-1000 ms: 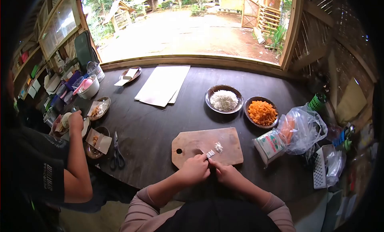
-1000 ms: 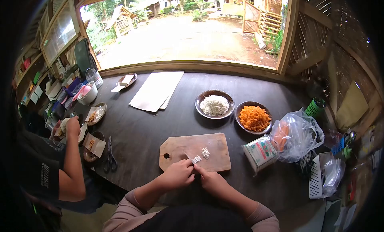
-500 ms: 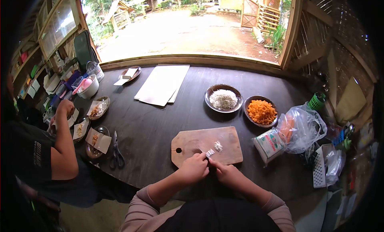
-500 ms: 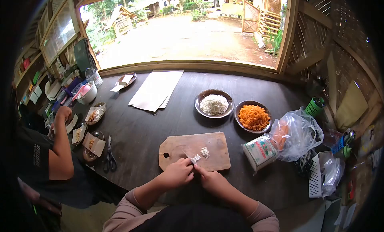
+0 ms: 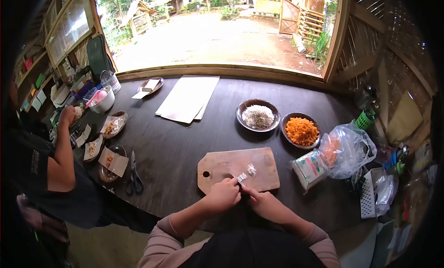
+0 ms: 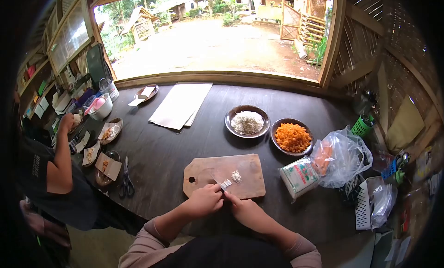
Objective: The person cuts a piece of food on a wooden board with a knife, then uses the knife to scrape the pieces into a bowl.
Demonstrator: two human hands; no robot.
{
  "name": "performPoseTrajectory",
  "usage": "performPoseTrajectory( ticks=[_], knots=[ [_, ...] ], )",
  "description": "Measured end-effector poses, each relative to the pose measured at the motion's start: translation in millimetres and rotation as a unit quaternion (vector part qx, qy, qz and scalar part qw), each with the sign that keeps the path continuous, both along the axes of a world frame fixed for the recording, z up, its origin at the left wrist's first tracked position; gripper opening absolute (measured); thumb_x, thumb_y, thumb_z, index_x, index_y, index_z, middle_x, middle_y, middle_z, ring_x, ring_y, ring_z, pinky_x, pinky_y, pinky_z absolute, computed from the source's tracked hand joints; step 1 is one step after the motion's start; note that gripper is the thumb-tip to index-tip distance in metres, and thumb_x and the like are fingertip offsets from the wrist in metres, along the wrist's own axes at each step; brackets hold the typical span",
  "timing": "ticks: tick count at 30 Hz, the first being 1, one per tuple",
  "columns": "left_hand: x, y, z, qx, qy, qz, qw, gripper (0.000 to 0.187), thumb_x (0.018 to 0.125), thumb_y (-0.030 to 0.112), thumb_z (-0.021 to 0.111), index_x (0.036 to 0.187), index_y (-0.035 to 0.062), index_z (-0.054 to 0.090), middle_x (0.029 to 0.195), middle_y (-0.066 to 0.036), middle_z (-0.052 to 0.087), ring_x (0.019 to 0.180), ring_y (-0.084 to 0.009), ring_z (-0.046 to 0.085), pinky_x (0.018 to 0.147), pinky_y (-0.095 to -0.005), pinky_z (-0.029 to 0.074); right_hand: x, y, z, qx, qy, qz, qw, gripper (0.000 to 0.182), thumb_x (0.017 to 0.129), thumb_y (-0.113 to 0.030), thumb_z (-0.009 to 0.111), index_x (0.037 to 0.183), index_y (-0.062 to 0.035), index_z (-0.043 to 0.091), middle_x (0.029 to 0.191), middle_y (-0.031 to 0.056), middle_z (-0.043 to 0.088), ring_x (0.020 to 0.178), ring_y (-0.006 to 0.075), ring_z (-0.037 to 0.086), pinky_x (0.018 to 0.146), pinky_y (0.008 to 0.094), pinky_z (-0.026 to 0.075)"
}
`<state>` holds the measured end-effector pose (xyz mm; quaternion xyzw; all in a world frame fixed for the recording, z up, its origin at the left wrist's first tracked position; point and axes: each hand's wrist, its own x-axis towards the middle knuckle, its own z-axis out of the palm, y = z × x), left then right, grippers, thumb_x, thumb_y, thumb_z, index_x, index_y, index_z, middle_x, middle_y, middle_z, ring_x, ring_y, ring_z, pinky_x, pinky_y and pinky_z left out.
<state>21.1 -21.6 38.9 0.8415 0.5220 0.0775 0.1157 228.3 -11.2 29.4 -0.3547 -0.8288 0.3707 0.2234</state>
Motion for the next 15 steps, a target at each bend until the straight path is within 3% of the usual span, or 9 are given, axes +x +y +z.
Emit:
performPoseTrajectory(
  ticks=[7,10,12,15],
  knots=[
    [0,1,-1,-0.005,0.022,0.003,1.000,0.025,0.089,0.026,0.058,0.092,0.0038,0.068,0.103,-0.009,0.061,0.101,-0.0268,0.061,0.083,-0.0390,0.054,6,0,7,-0.060,0.003,0.004,0.998,0.046,0.091,-0.005,0.053,0.137,-0.0095,0.050,0.078,0.0272,0.064,0.068,0.0409,0.066,0.066,0.0463,0.053],
    [1,0,-1,-0.008,0.013,0.004,1.000,0.025,0.089,0.026,0.058,0.094,0.0037,0.068,0.104,-0.010,0.061,0.101,-0.0276,0.060,0.084,-0.0387,0.054,-2,1,-2,0.001,0.005,-0.005,1.000,0.046,0.091,-0.005,0.053,0.137,-0.0083,0.050,0.079,0.0275,0.064,0.070,0.0417,0.066,0.067,0.0466,0.053],
    [0,-1,0,-0.007,0.006,0.004,1.000,0.025,0.089,0.026,0.058,0.094,0.0036,0.068,0.104,-0.010,0.061,0.102,-0.0280,0.060,0.085,-0.0385,0.054,-5,1,5,-0.022,-0.057,-0.001,0.998,0.047,0.091,-0.003,0.053,0.137,-0.0085,0.051,0.088,0.0278,0.065,0.078,0.0418,0.066,0.072,0.0444,0.053],
    [-1,1,2,-0.028,0.011,0.004,1.000,0.026,0.089,0.026,0.058,0.095,0.0031,0.067,0.106,-0.011,0.060,0.103,-0.0283,0.060,0.085,-0.0388,0.053,3,-2,12,-0.017,-0.010,0.009,1.000,0.048,0.091,-0.005,0.053,0.138,-0.0064,0.049,0.080,0.0276,0.064,0.071,0.0416,0.066,0.067,0.0465,0.052]
  ],
)
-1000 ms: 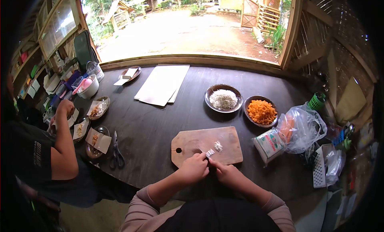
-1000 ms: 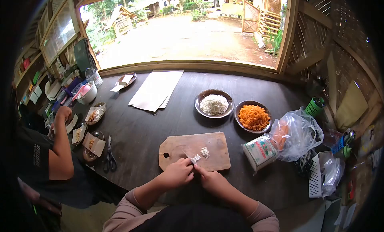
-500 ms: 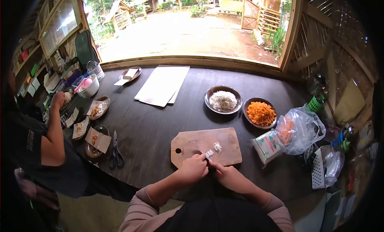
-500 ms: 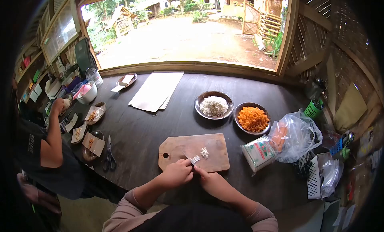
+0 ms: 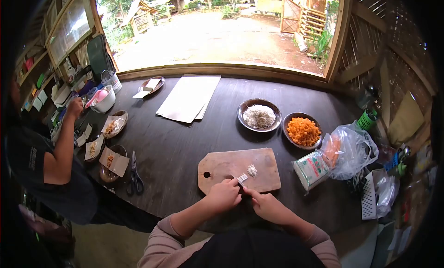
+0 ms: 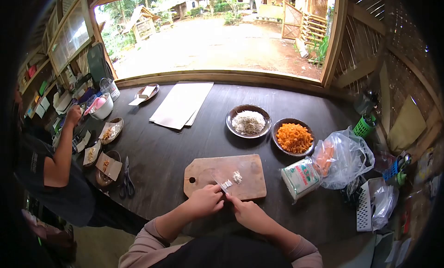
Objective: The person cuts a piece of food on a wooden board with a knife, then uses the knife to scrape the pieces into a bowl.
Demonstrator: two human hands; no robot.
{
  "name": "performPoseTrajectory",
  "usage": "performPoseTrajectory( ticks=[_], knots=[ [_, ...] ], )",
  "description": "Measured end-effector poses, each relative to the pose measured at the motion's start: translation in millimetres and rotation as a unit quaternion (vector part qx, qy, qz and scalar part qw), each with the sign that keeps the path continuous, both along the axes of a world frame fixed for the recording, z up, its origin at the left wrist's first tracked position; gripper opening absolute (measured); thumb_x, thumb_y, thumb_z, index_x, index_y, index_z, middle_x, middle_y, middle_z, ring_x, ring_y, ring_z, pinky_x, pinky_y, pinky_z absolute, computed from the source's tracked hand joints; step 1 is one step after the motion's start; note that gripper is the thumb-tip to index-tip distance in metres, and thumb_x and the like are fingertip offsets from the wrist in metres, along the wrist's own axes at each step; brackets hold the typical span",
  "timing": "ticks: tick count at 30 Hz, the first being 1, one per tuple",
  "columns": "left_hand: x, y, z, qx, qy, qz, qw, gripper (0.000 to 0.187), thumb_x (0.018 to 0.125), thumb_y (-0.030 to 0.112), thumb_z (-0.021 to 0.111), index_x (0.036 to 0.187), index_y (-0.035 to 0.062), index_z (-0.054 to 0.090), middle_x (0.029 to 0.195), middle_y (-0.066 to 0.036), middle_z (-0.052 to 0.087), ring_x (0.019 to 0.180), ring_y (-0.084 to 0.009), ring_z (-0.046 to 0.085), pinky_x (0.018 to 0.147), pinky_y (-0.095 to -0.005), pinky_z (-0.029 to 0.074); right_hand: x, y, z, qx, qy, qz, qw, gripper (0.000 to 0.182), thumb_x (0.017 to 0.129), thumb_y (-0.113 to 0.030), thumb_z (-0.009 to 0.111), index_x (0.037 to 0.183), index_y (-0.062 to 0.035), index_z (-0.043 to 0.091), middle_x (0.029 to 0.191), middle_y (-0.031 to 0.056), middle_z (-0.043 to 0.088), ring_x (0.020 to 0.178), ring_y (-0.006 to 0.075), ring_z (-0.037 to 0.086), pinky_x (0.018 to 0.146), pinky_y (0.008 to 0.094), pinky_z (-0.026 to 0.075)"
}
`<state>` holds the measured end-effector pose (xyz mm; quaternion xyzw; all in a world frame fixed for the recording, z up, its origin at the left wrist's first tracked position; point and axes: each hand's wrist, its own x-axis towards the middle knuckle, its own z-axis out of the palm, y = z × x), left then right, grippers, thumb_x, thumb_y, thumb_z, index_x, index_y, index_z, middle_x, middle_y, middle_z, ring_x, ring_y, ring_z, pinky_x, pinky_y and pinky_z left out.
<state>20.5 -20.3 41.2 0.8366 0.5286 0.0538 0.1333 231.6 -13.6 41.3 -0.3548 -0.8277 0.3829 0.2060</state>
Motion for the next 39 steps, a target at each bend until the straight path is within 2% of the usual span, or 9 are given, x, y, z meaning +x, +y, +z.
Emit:
performPoseTrajectory(
  ticks=[4,13,15,18,22,28,34,37,39],
  knots=[
    [-1,-1,-1,0.000,-0.006,0.000,1.000,0.026,0.090,0.027,0.057,0.095,0.0027,0.067,0.108,-0.011,0.060,0.104,-0.0279,0.059,0.086,-0.0391,0.053,6,-2,19,-0.055,-0.027,0.001,0.998,0.048,0.090,-0.005,0.054,0.139,-0.0065,0.049,0.080,0.0275,0.064,0.071,0.0412,0.066,0.066,0.0465,0.052],
    [0,-1,7,-0.029,-0.013,0.008,0.999,0.028,0.090,0.027,0.057,0.098,0.0021,0.067,0.108,-0.011,0.060,0.105,-0.0292,0.059,0.087,-0.0399,0.053,-7,4,-15,0.029,-0.040,-0.005,0.999,0.047,0.091,-0.005,0.052,0.138,-0.0063,0.049,0.081,0.0273,0.066,0.071,0.0422,0.066,0.067,0.0475,0.052],
    [-1,0,5,-0.024,-0.019,0.006,1.000,0.027,0.090,0.027,0.057,0.097,0.0021,0.067,0.107,-0.012,0.060,0.104,-0.0292,0.060,0.087,-0.0398,0.053,-3,4,-12,0.016,0.023,-0.004,1.000,0.046,0.091,-0.006,0.052,0.138,-0.0065,0.050,0.082,0.0276,0.065,0.073,0.0423,0.066,0.067,0.0484,0.052],
    [-2,1,1,-0.019,-0.008,0.001,1.000,0.028,0.090,0.027,0.057,0.096,0.0019,0.067,0.106,-0.012,0.060,0.103,-0.0294,0.060,0.087,-0.0394,0.052,5,0,14,-0.047,-0.031,0.005,0.998,0.045,0.092,-0.006,0.052,0.137,-0.0062,0.051,0.083,0.0279,0.065,0.074,0.0427,0.066,0.068,0.0489,0.052],
    [-2,0,-4,-0.002,-0.018,0.000,1.000,0.028,0.090,0.027,0.058,0.095,0.0011,0.067,0.106,-0.012,0.061,0.103,-0.0291,0.060,0.087,-0.0390,0.052,4,0,10,-0.059,-0.031,0.003,0.998,0.047,0.091,-0.006,0.053,0.138,-0.0068,0.049,0.082,0.0272,0.065,0.073,0.0422,0.066,0.067,0.0488,0.052],
    [1,-2,-3,-0.015,-0.012,0.006,1.000,0.029,0.089,0.027,0.058,0.097,0.0009,0.067,0.110,-0.012,0.060,0.105,-0.0288,0.059,0.088,-0.0389,0.052,-6,3,-19,0.033,-0.062,0.000,0.997,0.052,0.091,-0.006,0.054,0.142,-0.0084,0.046,0.079,0.0255,0.065,0.071,0.0409,0.066,0.066,0.0485,0.052],
    [-1,-2,1,-0.020,-0.016,0.002,1.000,0.030,0.089,0.027,0.059,0.101,0.0007,0.066,0.113,-0.012,0.059,0.107,-0.0299,0.058,0.089,-0.0396,0.052,5,0,16,-0.040,-0.035,0.012,0.999,0.052,0.091,-0.005,0.054,0.143,-0.0085,0.045,0.078,0.0256,0.065,0.070,0.0411,0.066,0.066,0.0470,0.052],
    [0,-3,0,-0.020,-0.019,-0.001,1.000,0.030,0.090,0.027,0.058,0.102,0.0004,0.066,0.114,-0.013,0.059,0.108,-0.0301,0.058,0.090,-0.0399,0.052,2,1,7,-0.093,-0.017,-0.010,0.996,0.047,0.092,-0.005,0.054,0.138,-0.0092,0.050,0.087,0.0279,0.065,0.080,0.0427,0.066,0.072,0.0458,0.052],
    [1,-3,2,-0.020,-0.014,-0.004,1.000,0.031,0.090,0.027,0.058,0.102,0.0003,0.066,0.115,-0.013,0.058,0.109,-0.0299,0.057,0.090,-0.0398,0.052,-6,3,-13,-0.004,-0.008,-0.009,1.000,0.046,0.094,-0.006,0.052,0.139,-0.0074,0.049,0.080,0.0278,0.064,0.070,0.0419,0.066,0.067,0.0465,0.052]
  ],
)
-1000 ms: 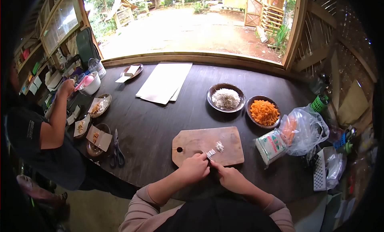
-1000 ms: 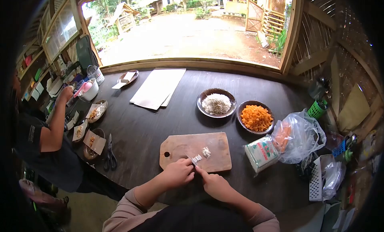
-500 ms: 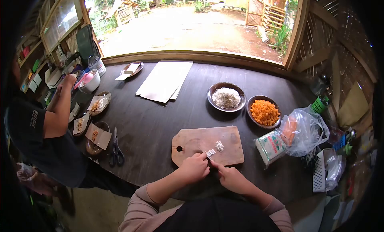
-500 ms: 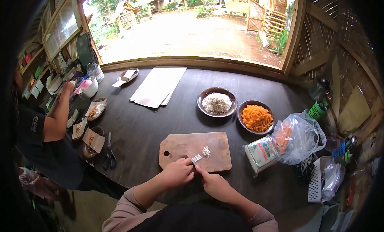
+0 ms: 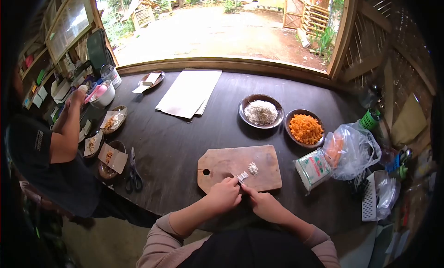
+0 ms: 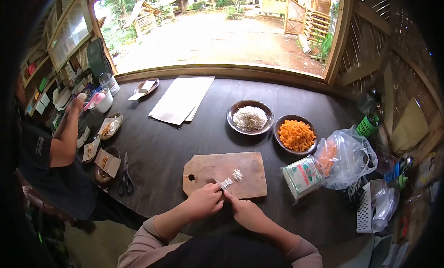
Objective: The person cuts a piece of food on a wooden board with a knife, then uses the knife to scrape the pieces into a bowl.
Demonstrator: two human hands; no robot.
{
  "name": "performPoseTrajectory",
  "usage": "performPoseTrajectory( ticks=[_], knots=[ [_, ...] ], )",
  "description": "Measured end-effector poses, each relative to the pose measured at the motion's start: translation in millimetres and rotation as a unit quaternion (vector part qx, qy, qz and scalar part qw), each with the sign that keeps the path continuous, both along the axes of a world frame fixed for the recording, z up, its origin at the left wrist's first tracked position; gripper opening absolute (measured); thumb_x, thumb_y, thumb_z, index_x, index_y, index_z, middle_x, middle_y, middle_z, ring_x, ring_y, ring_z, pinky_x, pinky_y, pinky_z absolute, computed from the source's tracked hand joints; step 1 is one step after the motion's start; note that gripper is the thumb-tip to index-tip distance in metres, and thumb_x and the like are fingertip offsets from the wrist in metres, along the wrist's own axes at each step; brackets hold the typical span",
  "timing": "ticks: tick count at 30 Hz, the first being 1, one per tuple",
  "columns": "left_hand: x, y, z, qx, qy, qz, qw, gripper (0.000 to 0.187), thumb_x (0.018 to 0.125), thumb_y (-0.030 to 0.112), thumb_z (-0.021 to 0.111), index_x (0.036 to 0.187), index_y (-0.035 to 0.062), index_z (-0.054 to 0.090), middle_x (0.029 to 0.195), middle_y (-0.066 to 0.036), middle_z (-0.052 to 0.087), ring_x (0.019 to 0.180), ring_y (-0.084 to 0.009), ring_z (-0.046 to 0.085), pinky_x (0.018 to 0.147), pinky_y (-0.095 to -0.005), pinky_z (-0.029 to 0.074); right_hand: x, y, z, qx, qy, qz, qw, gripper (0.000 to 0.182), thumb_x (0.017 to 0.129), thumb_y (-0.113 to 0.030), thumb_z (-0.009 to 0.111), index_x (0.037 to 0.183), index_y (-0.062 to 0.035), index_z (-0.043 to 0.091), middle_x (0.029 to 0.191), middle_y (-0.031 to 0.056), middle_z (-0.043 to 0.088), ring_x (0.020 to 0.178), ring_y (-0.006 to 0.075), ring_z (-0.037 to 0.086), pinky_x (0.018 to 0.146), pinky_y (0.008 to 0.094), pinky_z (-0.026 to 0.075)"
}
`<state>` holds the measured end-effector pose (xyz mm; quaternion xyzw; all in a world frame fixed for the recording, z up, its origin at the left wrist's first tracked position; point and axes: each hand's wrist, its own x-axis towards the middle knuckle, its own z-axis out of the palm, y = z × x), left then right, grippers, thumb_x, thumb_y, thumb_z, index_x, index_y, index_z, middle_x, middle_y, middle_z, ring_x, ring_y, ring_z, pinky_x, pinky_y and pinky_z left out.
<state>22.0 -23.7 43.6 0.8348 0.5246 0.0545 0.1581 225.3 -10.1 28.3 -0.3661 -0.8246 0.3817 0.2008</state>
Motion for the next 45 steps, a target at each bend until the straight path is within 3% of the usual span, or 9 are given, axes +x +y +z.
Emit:
performPoseTrajectory(
  ticks=[9,13,16,18,25,28,31,40,45],
  knots=[
    [0,-1,4,-0.014,0.007,0.007,1.000,0.031,0.090,0.027,0.058,0.103,0.0002,0.065,0.116,-0.012,0.059,0.112,-0.0299,0.057,0.091,-0.0398,0.052,13,-2,31,-0.080,-0.007,0.014,0.997,0.049,0.092,-0.005,0.053,0.140,-0.0074,0.048,0.078,0.0284,0.063,0.070,0.0425,0.065,0.066,0.0468,0.052],
    [0,-1,3,-0.013,0.001,0.011,1.000,0.030,0.089,0.027,0.059,0.102,0.0004,0.065,0.116,-0.011,0.059,0.111,-0.0294,0.057,0.090,-0.0393,0.052,3,0,8,-0.043,0.028,0.004,0.999,0.049,0.091,-0.005,0.053,0.140,-0.0070,0.048,0.079,0.0287,0.064,0.070,0.0422,0.066,0.067,0.0466,0.052],
    [0,0,0,-0.006,0.001,0.011,1.000,0.030,0.089,0.027,0.059,0.102,0.0009,0.066,0.115,-0.011,0.059,0.109,-0.0292,0.058,0.089,-0.0394,0.052,-3,0,6,-0.029,-0.044,0.000,0.999,0.047,0.092,-0.003,0.052,0.139,-0.0082,0.049,0.088,0.0283,0.065,0.078,0.0431,0.066,0.072,0.0434,0.052],
    [-2,1,-1,-0.004,0.001,0.013,1.000,0.030,0.088,0.027,0.059,0.101,0.0012,0.066,0.115,-0.011,0.059,0.109,-0.0292,0.058,0.088,-0.0397,0.053,2,1,7,-0.036,0.014,0.006,0.999,0.047,0.092,-0.004,0.053,0.139,-0.0081,0.049,0.087,0.0282,0.065,0.078,0.0430,0.066,0.072,0.0433,0.052],
    [-2,0,9,0.038,0.059,-0.002,0.998,0.029,0.089,0.033,0.060,0.095,0.0055,0.068,0.107,-0.007,0.062,0.100,-0.0251,0.061,0.077,-0.0375,0.055,10,-2,28,-0.101,-0.022,0.007,0.995,0.047,0.093,-0.003,0.053,0.139,-0.0087,0.049,0.087,0.0283,0.065,0.077,0.0427,0.066,0.070,0.0444,0.052],
    [-3,0,6,0.056,0.064,-0.005,0.996,0.028,0.088,0.033,0.060,0.092,0.0064,0.068,0.104,-0.006,0.062,0.098,-0.0240,0.061,0.074,-0.0365,0.055,2,-1,7,-0.031,0.040,0.003,0.999,0.046,0.092,-0.004,0.053,0.137,-0.0036,0.050,0.084,0.0288,0.064,0.073,0.0422,0.066,0.068,0.0459,0.052],
    [-3,1,3,0.062,0.063,-0.007,0.996,0.027,0.088,0.032,0.059,0.091,0.0065,0.068,0.103,-0.005,0.062,0.097,-0.0235,0.061,0.072,-0.0359,0.055,-1,-1,5,-0.006,-0.020,-0.002,1.000,0.047,0.093,-0.004,0.053,0.139,-0.0108,0.050,0.081,0.0279,0.064,0.075,0.0427,0.066,0.069,0.0448,0.052],
    [-4,2,6,0.063,0.079,-0.012,0.995,0.023,0.086,0.027,0.058,0.089,0.0060,0.068,0.101,-0.005,0.062,0.095,-0.0237,0.062,0.070,-0.0362,0.055,6,-4,25,-0.104,-0.036,-0.004,0.994,0.049,0.092,-0.004,0.053,0.140,-0.0109,0.048,0.079,0.0278,0.064,0.071,0.0420,0.066,0.068,0.0450,0.052],
    [-4,5,1,0.055,0.054,-0.007,0.997,0.020,0.087,0.023,0.058,0.090,0.0061,0.069,0.100,-0.006,0.062,0.095,-0.0255,0.062,0.073,-0.0378,0.055,-4,-1,2,-0.001,0.005,0.003,1.000,0.046,0.092,-0.005,0.053,0.138,-0.0053,0.049,0.081,0.0280,0.064,0.071,0.0412,0.066,0.068,0.0463,0.052]
  ],
)
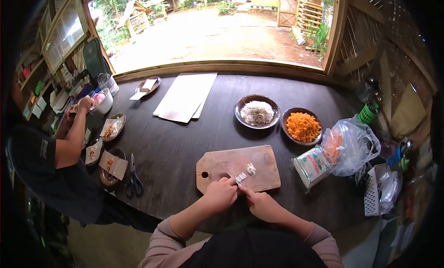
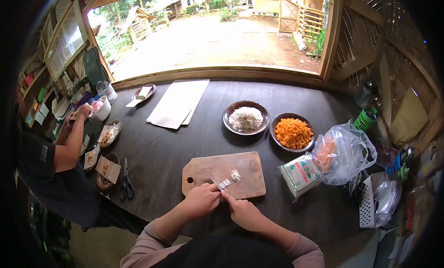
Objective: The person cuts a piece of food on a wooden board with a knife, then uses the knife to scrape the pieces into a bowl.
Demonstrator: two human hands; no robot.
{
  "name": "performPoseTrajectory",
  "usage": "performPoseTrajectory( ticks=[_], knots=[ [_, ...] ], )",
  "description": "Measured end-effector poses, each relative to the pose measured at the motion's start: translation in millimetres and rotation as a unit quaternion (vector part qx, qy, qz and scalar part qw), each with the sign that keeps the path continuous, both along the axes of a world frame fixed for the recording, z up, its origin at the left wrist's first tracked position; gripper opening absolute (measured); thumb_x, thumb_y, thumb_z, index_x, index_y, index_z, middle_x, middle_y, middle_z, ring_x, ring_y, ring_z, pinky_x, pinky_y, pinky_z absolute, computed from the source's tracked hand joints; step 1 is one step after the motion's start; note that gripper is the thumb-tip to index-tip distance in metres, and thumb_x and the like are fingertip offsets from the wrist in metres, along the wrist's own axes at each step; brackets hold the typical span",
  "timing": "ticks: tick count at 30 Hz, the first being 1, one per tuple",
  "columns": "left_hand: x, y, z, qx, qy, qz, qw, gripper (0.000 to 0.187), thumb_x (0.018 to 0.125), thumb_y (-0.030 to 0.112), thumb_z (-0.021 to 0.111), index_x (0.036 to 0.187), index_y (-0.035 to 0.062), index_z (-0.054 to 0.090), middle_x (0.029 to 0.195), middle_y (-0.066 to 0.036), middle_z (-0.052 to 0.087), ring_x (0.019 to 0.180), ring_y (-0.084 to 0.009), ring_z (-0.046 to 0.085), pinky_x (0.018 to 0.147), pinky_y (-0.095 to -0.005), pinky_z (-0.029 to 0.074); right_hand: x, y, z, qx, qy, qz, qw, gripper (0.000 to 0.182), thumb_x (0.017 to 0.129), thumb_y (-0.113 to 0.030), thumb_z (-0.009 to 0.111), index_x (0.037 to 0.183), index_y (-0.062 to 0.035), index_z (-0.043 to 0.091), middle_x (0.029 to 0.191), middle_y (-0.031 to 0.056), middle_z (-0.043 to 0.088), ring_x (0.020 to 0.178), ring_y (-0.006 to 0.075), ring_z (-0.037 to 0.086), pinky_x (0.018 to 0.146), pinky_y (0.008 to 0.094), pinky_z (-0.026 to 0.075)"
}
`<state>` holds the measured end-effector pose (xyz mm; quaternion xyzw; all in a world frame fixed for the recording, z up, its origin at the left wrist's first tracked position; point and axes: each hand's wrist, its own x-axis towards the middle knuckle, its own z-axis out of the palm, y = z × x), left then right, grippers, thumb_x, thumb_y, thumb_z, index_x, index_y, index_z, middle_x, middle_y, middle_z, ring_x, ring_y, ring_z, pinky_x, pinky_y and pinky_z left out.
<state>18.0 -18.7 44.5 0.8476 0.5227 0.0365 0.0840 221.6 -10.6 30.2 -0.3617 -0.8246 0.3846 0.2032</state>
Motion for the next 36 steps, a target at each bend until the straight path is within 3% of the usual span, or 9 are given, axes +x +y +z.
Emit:
performPoseTrajectory(
  ticks=[2,9,15,22,24,27,31,33,36],
  knots=[
    [-3,2,-9,0.011,-0.047,-0.003,0.999,0.016,0.087,0.019,0.058,0.089,0.0058,0.068,0.099,-0.007,0.062,0.094,-0.0271,0.063,0.075,-0.0390,0.055,6,-1,7,-0.020,0.007,0.000,1.000,0.048,0.092,-0.005,0.053,0.139,-0.0072,0.049,0.081,0.0279,0.064,0.072,0.0414,0.066,0.069,0.0456,0.052],
    [0,2,1,-0.020,-0.019,0.007,1.000,0.015,0.087,0.018,0.059,0.086,0.0054,0.068,0.096,-0.008,0.062,0.090,-0.0275,0.064,0.074,-0.0395,0.055,14,-3,33,-0.121,-0.044,-0.007,0.992,0.049,0.092,-0.005,0.054,0.140,-0.0092,0.048,0.079,0.0288,0.063,0.073,0.0420,0.066,0.071,0.0448,0.052],
    [1,0,-1,-0.003,-0.030,0.013,0.999,0.016,0.087,0.020,0.060,0.086,0.0065,0.069,0.096,-0.007,0.063,0.089,-0.0267,0.064,0.073,-0.0397,0.055,3,0,1,0.001,-0.015,0.008,1.000,0.048,0.093,-0.005,0.052,0.140,-0.0089,0.048,0.079,0.0291,0.063,0.072,0.0427,0.066,0.070,0.0432,0.052],
    [1,0,2,0.003,-0.023,0.011,1.000,0.017,0.087,0.021,0.060,0.087,0.0067,0.069,0.097,-0.007,0.063,0.087,-0.0264,0.065,0.070,-0.0399,0.056,12,-1,20,-0.067,-0.010,0.009,0.998,0.050,0.091,-0.001,0.053,0.140,-0.0073,0.048,0.080,0.0283,0.064,0.072,0.0430,0.065,0.069,0.0433,0.052],
    [1,-1,2,-0.010,-0.021,0.012,1.000,0.017,0.087,0.021,0.060,0.087,0.0068,0.069,0.097,-0.007,0.063,0.087,-0.0264,0.065,0.069,-0.0399,0.056,5,2,8,-0.007,0.029,0.008,1.000,0.048,0.090,-0.004,0.053,0.138,-0.0048,0.049,0.077,0.0269,0.064,0.071,0.0415,0.065,0.067,0.0473,0.052],
    [1,-2,-1,0.008,-0.018,0.007,1.000,0.018,0.087,0.022,0.060,0.086,0.0068,0.069,0.096,-0.007,0.063,0.086,-0.0263,0.065,0.068,-0.0397,0.056,-4,3,-1,0.011,-0.038,0.005,0.999,0.049,0.091,-0.001,0.053,0.140,-0.0067,0.048,0.080,0.0280,0.064,0.074,0.0422,0.066,0.069,0.0434,0.052],
    [0,0,-2,0.000,-0.013,0.010,1.000,0.018,0.087,0.023,0.060,0.087,0.0067,0.070,0.097,-0.006,0.064,0.086,-0.0261,0.065,0.069,-0.0396,0.056,5,-1,13,0.002,0.011,0.009,1.000,0.049,0.091,-0.002,0.053,0.140,-0.0071,0.048,0.082,0.0278,0.064,0.073,0.0420,0.066,0.070,0.0443,0.052],
    [0,1,-1,-0.003,-0.011,0.011,1.000,0.019,0.087,0.023,0.060,0.087,0.0068,0.070,0.097,-0.006,0.064,0.086,-0.0259,0.066,0.069,-0.0396,0.056,9,-3,25,-0.069,-0.047,0.006,0.996,0.049,0.091,-0.002,0.053,0.140,-0.0076,0.049,0.084,0.0280,0.065,0.075,0.0420,0.066,0.070,0.0445,0.052],
    [0,-1,0,-0.006,-0.013,0.010,1.000,0.018,0.087,0.023,0.061,0.087,0.0073,0.070,0.098,-0.006,0.064,0.087,-0.0252,0.065,0.069,-0.0389,0.056,11,-3,20,-0.081,-0.025,0.001,0.996,0.048,0.092,-0.003,0.053,0.139,-0.0076,0.049,0.085,0.0284,0.065,0.076,0.0426,0.066,0.072,0.0445,0.052]
  ],
)
